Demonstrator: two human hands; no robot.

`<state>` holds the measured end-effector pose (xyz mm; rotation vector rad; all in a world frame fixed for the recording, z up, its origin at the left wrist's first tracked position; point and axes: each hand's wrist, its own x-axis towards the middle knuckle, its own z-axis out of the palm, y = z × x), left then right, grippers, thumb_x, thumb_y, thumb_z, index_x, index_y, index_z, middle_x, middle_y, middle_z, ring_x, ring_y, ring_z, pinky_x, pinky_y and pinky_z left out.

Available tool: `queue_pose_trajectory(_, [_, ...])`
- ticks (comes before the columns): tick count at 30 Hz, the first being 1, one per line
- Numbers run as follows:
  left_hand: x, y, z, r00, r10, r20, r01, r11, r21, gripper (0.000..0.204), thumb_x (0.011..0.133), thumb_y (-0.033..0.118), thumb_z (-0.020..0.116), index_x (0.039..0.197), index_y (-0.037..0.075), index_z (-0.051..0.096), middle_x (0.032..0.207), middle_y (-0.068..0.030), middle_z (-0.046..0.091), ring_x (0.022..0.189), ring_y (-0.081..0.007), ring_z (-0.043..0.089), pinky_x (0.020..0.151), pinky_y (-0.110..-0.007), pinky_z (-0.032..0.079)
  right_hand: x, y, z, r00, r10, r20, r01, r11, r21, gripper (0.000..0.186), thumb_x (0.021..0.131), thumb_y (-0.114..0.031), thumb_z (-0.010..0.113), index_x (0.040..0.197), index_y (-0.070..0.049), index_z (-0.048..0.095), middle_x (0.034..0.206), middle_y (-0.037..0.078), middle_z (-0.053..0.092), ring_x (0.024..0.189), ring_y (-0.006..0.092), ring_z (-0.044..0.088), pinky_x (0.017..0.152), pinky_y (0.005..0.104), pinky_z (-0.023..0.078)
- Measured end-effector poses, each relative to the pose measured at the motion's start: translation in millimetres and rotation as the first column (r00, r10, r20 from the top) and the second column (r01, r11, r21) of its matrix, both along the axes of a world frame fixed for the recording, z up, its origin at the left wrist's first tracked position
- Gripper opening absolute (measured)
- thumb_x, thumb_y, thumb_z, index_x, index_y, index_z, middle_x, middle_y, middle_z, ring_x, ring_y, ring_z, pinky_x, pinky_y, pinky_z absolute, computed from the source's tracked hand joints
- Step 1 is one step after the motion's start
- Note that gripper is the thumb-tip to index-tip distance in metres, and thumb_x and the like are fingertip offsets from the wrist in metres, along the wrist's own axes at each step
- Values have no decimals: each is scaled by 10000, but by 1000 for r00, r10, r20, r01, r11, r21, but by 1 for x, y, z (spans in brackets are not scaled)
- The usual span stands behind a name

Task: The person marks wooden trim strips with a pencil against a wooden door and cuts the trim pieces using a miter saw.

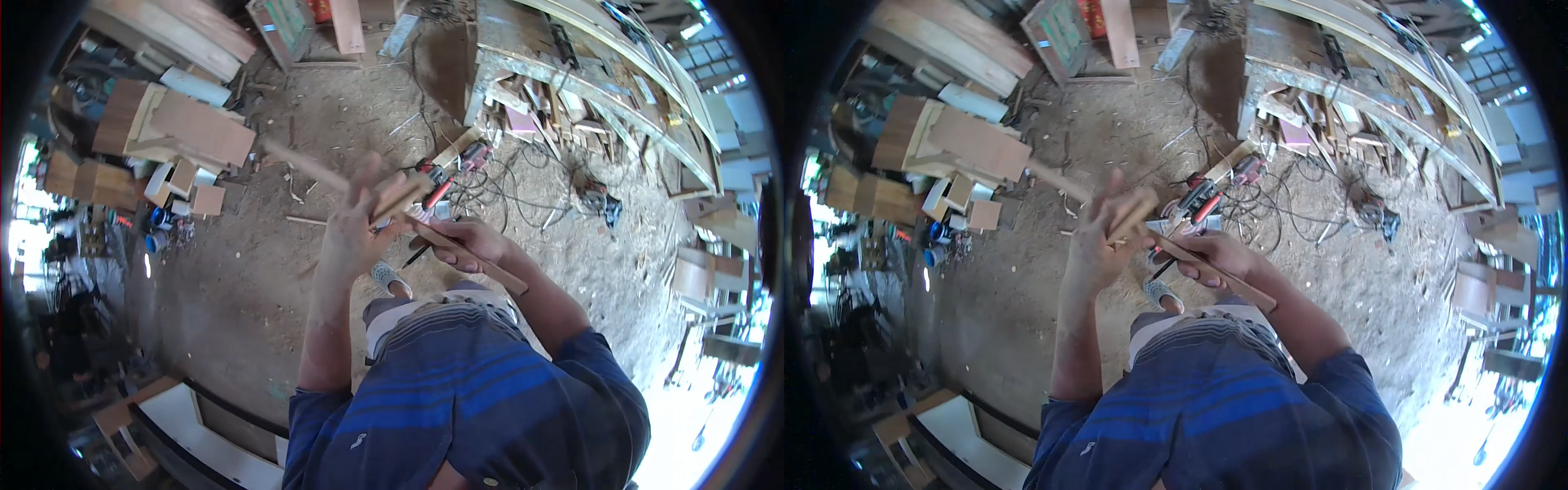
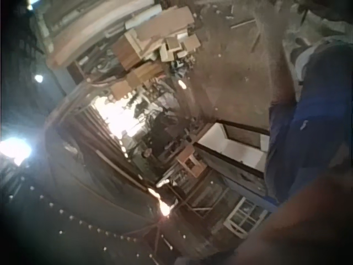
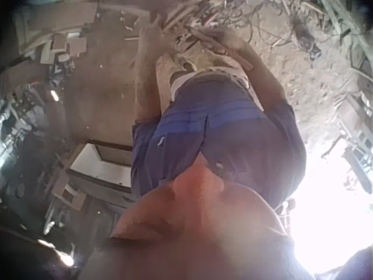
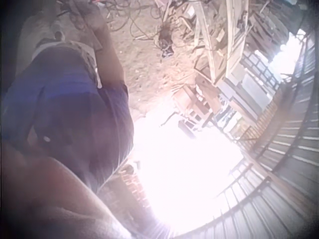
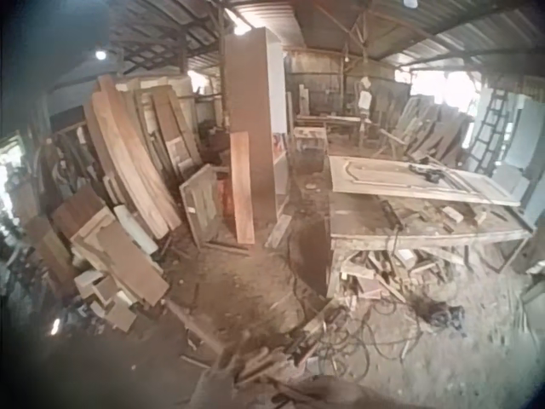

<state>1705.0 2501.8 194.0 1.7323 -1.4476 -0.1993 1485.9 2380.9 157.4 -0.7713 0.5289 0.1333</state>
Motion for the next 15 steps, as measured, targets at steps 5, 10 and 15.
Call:
queue_pose_trajectory(5, [58,-2,-29,949,-294,-112,314,915,252,316,855,93,814,1167,86,767,1111,-109,787,1011,-327,762,864,-401,587,43,-7,6,999,41,-17,-42,998,-57,467,1156,-323,413,1334,24,672,742,14,627,428,62,487,378,215,392])
queue_pose_trajectory(10, [71,-27,-36,931,-338,-137,360,912,195,266,932,252,807,1140,90,768,1036,-143,771,891,-337,759,740,-430,572,38,1,-61,952,-287,109,296,952,-82,460,1148,-332,425,1339,35,627,947,124,733,672,194,717,586,301,591])
queue_pose_trajectory(15, [54,-51,-49,818,-209,-537,342,926,161,327,996,308,781,1112,4,752,790,-54,706,744,-144,641,690,-342,514,72,45,-111,936,-350,49,344,872,-348,448,1069,-302,619,1394,5,608,1154,135,735,1027,273,737,932,408,604])
